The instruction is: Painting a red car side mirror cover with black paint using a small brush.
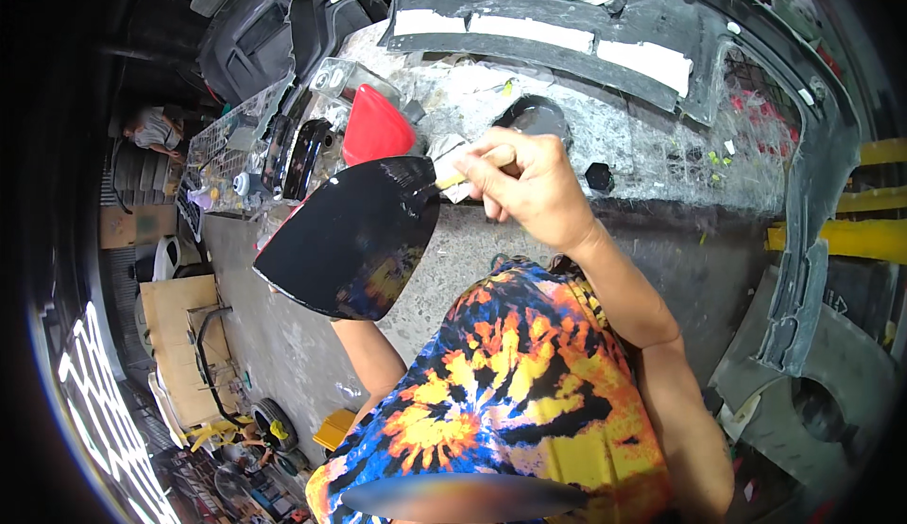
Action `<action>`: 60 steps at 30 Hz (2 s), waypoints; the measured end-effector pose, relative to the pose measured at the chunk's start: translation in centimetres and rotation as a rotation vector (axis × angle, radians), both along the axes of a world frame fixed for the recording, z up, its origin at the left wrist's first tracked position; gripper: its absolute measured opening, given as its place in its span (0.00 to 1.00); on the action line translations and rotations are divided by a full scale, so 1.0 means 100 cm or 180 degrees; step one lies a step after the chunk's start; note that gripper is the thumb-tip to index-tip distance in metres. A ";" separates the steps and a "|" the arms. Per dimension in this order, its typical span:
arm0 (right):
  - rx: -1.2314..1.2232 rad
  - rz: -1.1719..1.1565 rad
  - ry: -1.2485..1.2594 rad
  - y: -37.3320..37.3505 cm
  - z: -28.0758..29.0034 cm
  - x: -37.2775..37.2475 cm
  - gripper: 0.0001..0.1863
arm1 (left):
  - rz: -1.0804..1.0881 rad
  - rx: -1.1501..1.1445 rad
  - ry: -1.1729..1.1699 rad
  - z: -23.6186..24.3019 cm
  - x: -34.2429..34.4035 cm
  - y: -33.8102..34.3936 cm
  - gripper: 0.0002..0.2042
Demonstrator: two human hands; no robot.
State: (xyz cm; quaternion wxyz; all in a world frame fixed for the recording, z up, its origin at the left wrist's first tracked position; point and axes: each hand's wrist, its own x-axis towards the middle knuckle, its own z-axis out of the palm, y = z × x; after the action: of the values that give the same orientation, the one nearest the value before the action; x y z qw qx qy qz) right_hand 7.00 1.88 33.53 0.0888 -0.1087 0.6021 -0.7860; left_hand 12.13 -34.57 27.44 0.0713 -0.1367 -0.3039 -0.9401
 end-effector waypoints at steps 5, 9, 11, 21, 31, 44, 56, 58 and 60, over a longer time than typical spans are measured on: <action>-0.0191 -0.0090 -0.0126 0.009 -0.014 -0.027 0.10 | -0.0127 0.0221 -0.0104 -0.001 0.000 0.001 0.27; -0.0039 -0.0490 -0.0003 0.006 -0.041 -0.058 0.11 | -0.0011 0.0396 -0.0124 0.004 0.011 -0.005 0.26; 0.0009 -0.0913 0.0032 0.023 -0.054 -0.060 0.10 | -0.0004 0.0526 -0.0123 -0.002 -0.001 -0.002 0.26; -0.0069 -0.0629 0.0593 -0.001 -0.022 -0.011 0.08 | 0.0901 -0.1012 -0.0256 0.051 0.004 0.045 0.17; 0.0930 -0.0382 0.2928 -0.054 0.010 0.012 0.13 | 0.1197 -0.1186 -0.0892 0.045 -0.005 0.071 0.11; 0.1725 0.0316 0.3138 -0.059 0.001 0.007 0.10 | 0.1362 -0.0924 -0.0701 0.042 -0.006 0.077 0.09; -0.0177 -0.0459 0.1021 -0.078 0.015 0.013 0.08 | 0.1858 -0.0858 -0.0410 0.052 -0.018 0.090 0.11; -0.0353 -0.0410 0.0779 -0.083 0.003 0.009 0.08 | 0.1960 -0.0841 -0.0411 0.060 -0.019 0.100 0.10; -0.0540 -0.0379 0.0408 -0.085 -0.007 0.006 0.09 | 0.2098 -0.0812 -0.0419 0.061 -0.020 0.104 0.09</action>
State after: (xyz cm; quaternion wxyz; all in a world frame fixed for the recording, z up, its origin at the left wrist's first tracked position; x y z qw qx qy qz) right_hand 7.55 -6.62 32.80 -0.0063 -0.1300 0.5432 -0.8295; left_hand 10.10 -24.20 33.55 0.3333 0.0217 -0.4505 -0.8279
